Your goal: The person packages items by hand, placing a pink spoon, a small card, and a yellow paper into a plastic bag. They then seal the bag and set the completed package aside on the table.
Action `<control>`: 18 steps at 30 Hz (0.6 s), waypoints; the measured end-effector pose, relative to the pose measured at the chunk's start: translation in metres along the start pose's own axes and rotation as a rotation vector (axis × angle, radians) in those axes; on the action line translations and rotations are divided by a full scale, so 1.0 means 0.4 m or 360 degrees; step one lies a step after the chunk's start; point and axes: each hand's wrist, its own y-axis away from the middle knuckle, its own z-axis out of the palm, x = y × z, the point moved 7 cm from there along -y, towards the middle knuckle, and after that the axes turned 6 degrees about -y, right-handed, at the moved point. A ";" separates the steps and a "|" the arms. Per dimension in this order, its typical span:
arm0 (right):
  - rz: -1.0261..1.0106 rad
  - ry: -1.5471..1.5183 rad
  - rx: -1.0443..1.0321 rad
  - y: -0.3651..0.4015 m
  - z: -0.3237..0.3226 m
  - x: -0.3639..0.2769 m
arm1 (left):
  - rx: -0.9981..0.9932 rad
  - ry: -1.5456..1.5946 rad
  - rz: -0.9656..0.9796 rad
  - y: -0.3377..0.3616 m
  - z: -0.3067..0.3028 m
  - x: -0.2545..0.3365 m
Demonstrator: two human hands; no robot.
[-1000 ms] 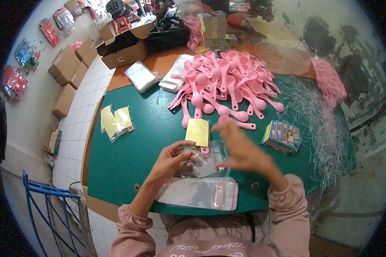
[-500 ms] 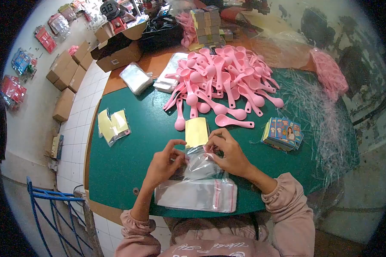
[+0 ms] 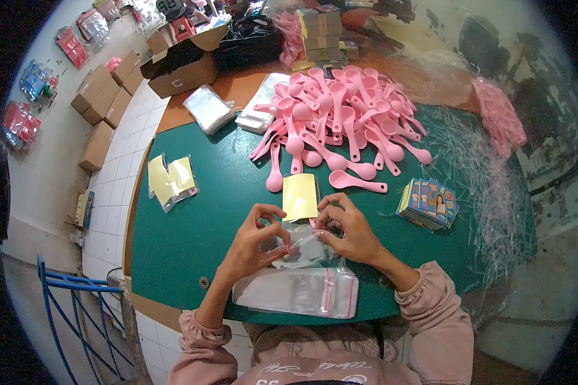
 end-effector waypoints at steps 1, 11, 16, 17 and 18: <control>0.0038 -0.0045 0.0015 0.000 0.000 0.002 | 0.0001 -0.0001 -0.0005 0.000 -0.002 0.000; 0.0090 -0.0052 -0.0041 -0.002 0.001 -0.010 | -0.0063 0.0303 0.0015 0.001 0.000 0.000; 0.0079 -0.0052 -0.0009 -0.002 -0.002 -0.028 | 0.0098 -0.0053 -0.0174 -0.004 -0.002 -0.027; 0.0120 -0.0056 -0.0023 -0.001 0.000 -0.028 | 0.0058 -0.0040 -0.0282 -0.003 0.002 -0.039; 0.0126 -0.0059 -0.0020 0.000 0.003 -0.023 | 0.0018 -0.0030 -0.0389 -0.001 0.007 -0.050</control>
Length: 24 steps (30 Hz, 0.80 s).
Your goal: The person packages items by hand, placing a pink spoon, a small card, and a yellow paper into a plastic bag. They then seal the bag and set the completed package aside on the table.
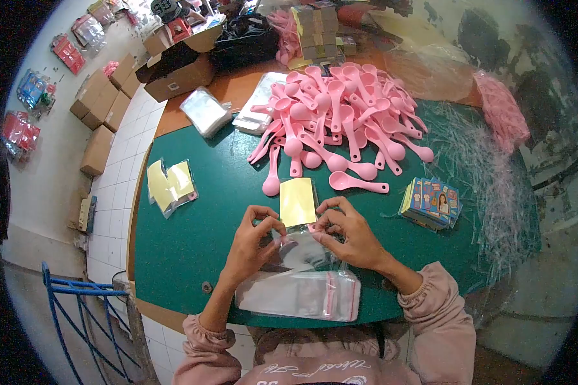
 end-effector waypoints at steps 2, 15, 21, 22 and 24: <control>0.0063 -0.0120 0.0090 0.004 -0.002 0.020 | 0.0002 0.0046 -0.0059 -0.001 0.002 -0.003; 0.0576 -0.0516 0.0287 0.003 0.001 0.074 | -0.0171 0.0666 -0.0587 0.007 0.068 -0.084; 0.0454 -0.0495 0.0363 -0.001 -0.004 0.070 | -0.0086 0.0874 -0.0503 0.008 0.079 -0.095; 0.0463 -0.0509 0.0346 -0.002 -0.002 0.069 | -0.0083 0.0875 -0.0502 0.009 0.078 -0.092; 0.0468 -0.0521 0.0327 -0.004 -0.001 0.065 | -0.0112 0.0942 -0.0529 0.010 0.081 -0.088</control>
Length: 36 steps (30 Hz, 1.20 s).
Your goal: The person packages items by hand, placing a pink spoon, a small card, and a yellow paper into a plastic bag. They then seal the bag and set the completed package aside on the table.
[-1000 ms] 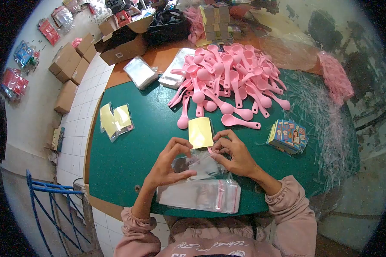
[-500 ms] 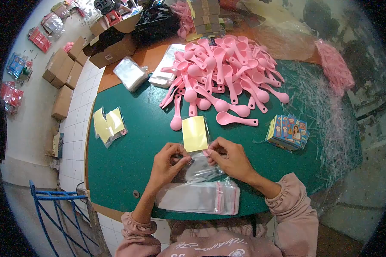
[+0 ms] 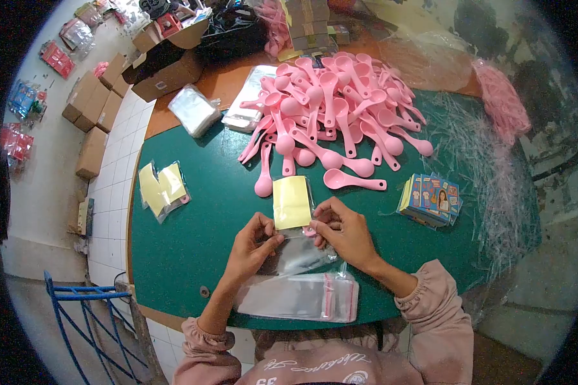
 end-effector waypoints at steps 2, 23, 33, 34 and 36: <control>0.0037 0.0044 -0.0005 0.000 -0.001 0.001 | -0.0049 -0.0007 0.0001 0.000 0.000 0.001; -0.0537 0.1989 0.0364 0.002 -0.149 -0.115 | 0.0068 -0.1163 0.0836 0.015 -0.022 0.184; -0.0821 0.0929 0.0552 0.027 -0.160 -0.205 | -0.0392 -0.1483 0.0982 -0.012 0.152 0.156; -0.0822 0.0764 0.0591 0.029 -0.166 -0.194 | -0.0438 -0.1417 0.0898 -0.016 0.139 0.159; -0.0821 0.0599 0.0628 0.035 -0.163 -0.184 | -0.0460 -0.1125 0.0890 -0.038 0.103 0.155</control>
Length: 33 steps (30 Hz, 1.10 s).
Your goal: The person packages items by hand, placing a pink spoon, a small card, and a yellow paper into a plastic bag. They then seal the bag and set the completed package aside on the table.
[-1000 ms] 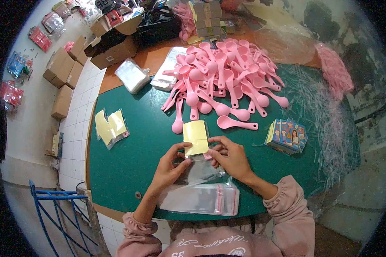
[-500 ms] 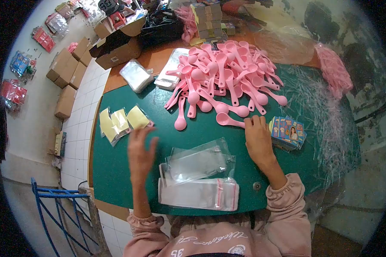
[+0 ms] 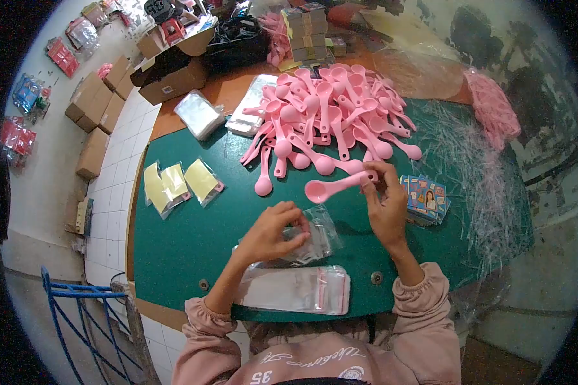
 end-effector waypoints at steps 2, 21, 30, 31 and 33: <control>-0.0054 -0.0206 0.0158 0.009 -0.006 -0.009 | 0.0070 0.0276 0.0013 0.002 -0.009 -0.019; -0.0232 -0.0443 0.0297 0.037 -0.001 -0.044 | 0.0079 0.1534 -0.0702 0.021 -0.007 -0.095; -0.0173 -0.0479 0.0247 0.041 0.013 -0.038 | 0.0233 0.1453 -0.0791 0.026 -0.021 -0.105; -0.0190 -0.0447 0.0189 0.042 0.021 -0.036 | 0.0245 0.1488 -0.0793 0.026 -0.018 -0.109; -0.0207 -0.0415 0.0129 0.044 0.030 -0.040 | 0.0260 0.1524 -0.0796 0.026 -0.017 -0.108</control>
